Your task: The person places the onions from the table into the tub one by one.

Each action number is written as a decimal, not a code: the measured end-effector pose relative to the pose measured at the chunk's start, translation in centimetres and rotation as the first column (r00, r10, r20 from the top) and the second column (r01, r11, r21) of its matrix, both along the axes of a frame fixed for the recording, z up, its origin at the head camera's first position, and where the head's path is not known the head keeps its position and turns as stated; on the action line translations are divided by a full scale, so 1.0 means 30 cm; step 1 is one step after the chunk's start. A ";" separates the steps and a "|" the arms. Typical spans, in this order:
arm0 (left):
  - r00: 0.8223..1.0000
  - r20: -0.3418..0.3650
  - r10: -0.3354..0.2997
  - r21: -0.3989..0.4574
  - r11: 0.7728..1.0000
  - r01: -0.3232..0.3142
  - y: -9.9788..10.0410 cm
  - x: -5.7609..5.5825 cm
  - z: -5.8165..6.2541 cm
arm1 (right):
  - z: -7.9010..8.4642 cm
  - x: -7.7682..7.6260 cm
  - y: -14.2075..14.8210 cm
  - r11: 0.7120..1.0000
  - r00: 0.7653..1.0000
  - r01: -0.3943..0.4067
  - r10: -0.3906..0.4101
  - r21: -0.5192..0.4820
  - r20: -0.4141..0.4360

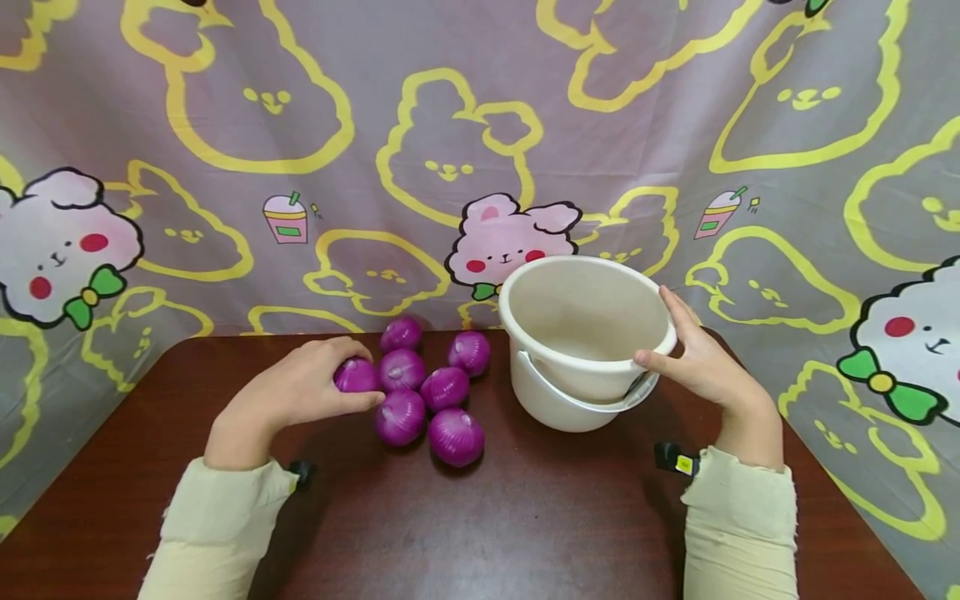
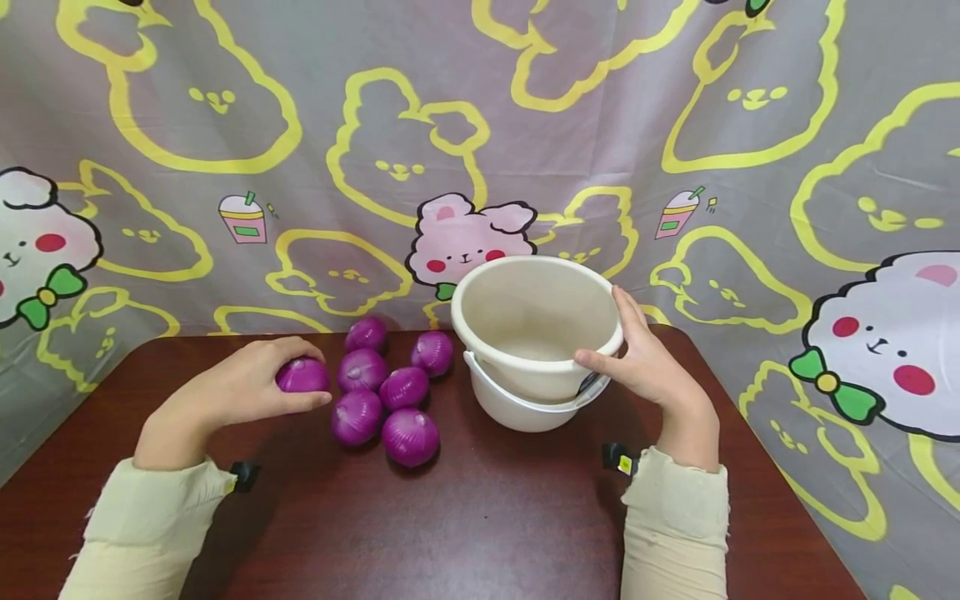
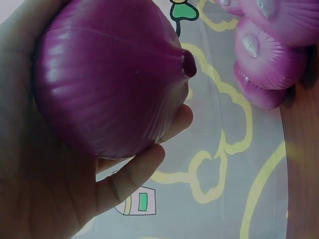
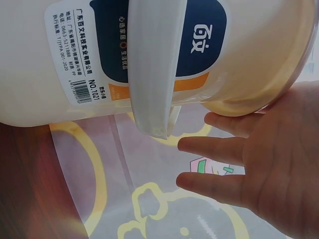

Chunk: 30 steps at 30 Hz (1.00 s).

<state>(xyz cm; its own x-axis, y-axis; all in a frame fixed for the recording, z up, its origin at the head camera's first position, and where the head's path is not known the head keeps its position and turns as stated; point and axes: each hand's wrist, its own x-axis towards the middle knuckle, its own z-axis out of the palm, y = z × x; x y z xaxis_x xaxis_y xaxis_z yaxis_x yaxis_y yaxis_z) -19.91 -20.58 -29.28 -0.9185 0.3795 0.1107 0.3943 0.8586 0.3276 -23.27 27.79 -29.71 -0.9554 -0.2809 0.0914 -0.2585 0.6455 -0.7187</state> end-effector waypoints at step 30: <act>0.999 -0.045 0.019 0.021 1.000 -0.018 0.028 0.029 0.072 | -0.003 -0.006 0.005 1.000 1.000 0.000 0.000 0.006 0.005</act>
